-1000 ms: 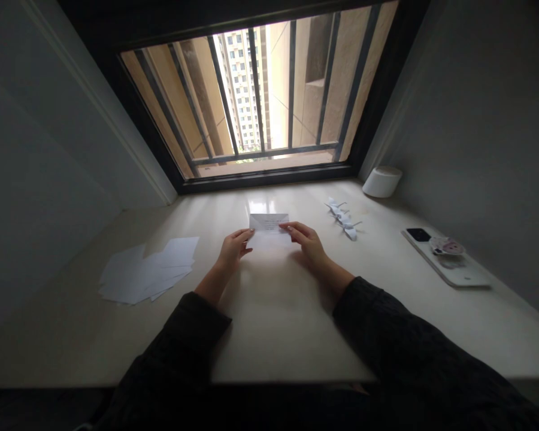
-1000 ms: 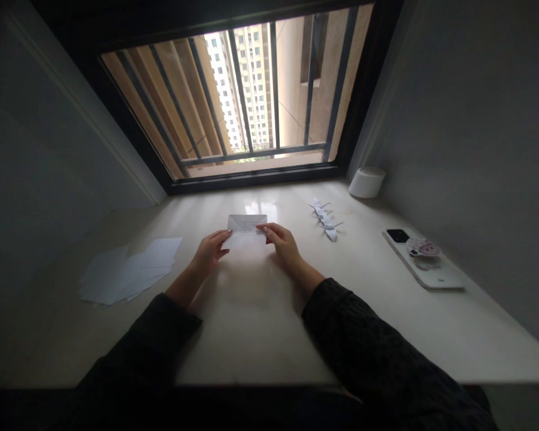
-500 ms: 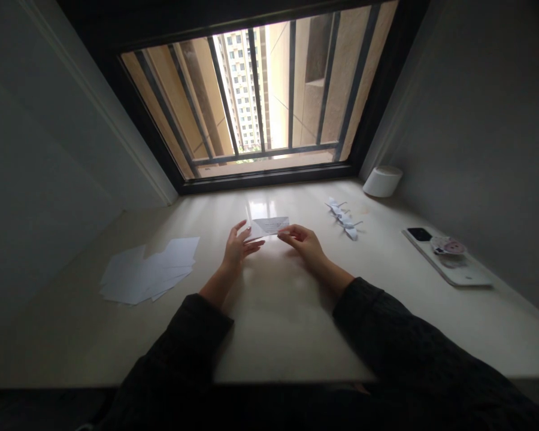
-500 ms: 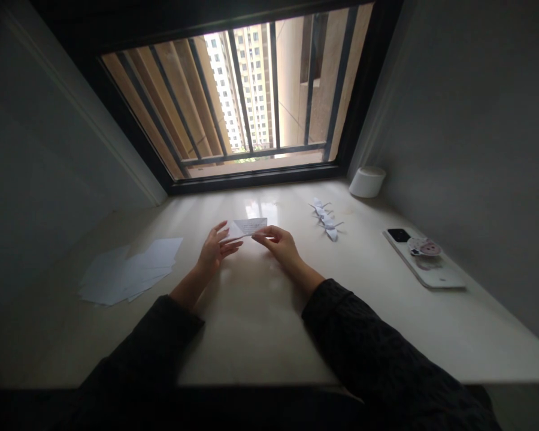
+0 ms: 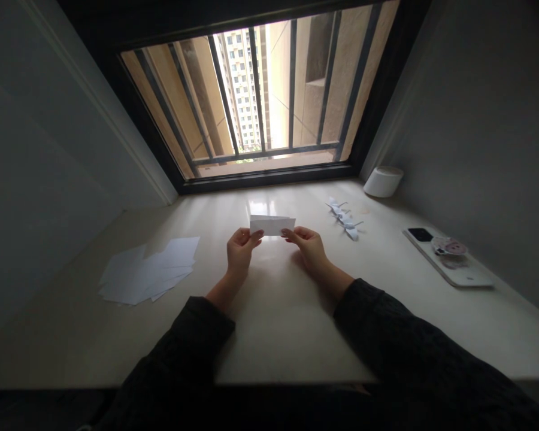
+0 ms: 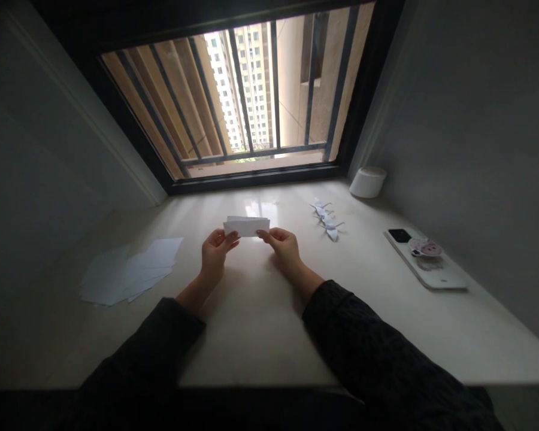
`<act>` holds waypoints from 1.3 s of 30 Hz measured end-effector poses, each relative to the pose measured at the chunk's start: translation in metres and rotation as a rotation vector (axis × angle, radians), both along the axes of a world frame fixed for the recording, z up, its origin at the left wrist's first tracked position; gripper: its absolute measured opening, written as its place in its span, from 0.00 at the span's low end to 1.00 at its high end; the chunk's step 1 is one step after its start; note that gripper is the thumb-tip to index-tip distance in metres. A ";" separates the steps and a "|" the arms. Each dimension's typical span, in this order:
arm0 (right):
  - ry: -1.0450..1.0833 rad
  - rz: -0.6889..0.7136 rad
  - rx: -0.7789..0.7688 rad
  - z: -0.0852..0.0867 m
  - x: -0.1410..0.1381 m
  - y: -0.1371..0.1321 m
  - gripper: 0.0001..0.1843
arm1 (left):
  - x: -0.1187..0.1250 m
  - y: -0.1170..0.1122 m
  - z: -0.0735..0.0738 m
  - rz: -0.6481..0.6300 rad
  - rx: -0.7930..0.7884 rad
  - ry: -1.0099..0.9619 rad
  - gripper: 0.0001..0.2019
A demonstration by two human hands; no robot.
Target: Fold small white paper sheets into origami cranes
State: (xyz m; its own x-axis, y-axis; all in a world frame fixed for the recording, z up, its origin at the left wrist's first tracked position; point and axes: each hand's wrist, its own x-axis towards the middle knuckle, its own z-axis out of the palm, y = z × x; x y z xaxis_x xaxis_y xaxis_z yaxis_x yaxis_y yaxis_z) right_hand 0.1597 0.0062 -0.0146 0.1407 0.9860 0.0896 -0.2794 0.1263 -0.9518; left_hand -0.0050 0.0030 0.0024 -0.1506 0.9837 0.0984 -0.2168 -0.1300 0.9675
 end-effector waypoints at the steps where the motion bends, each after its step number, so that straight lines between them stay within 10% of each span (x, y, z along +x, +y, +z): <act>1: 0.016 -0.014 -0.005 0.001 -0.001 -0.001 0.17 | 0.001 0.000 0.000 0.010 -0.008 -0.024 0.18; 7: 0.185 -0.079 -0.027 0.003 -0.003 -0.003 0.22 | 0.006 -0.001 0.000 0.060 -0.095 -0.141 0.32; 39: 0.174 -0.149 -0.048 -0.004 -0.002 0.003 0.21 | 0.006 -0.002 -0.004 0.055 -0.109 -0.096 0.18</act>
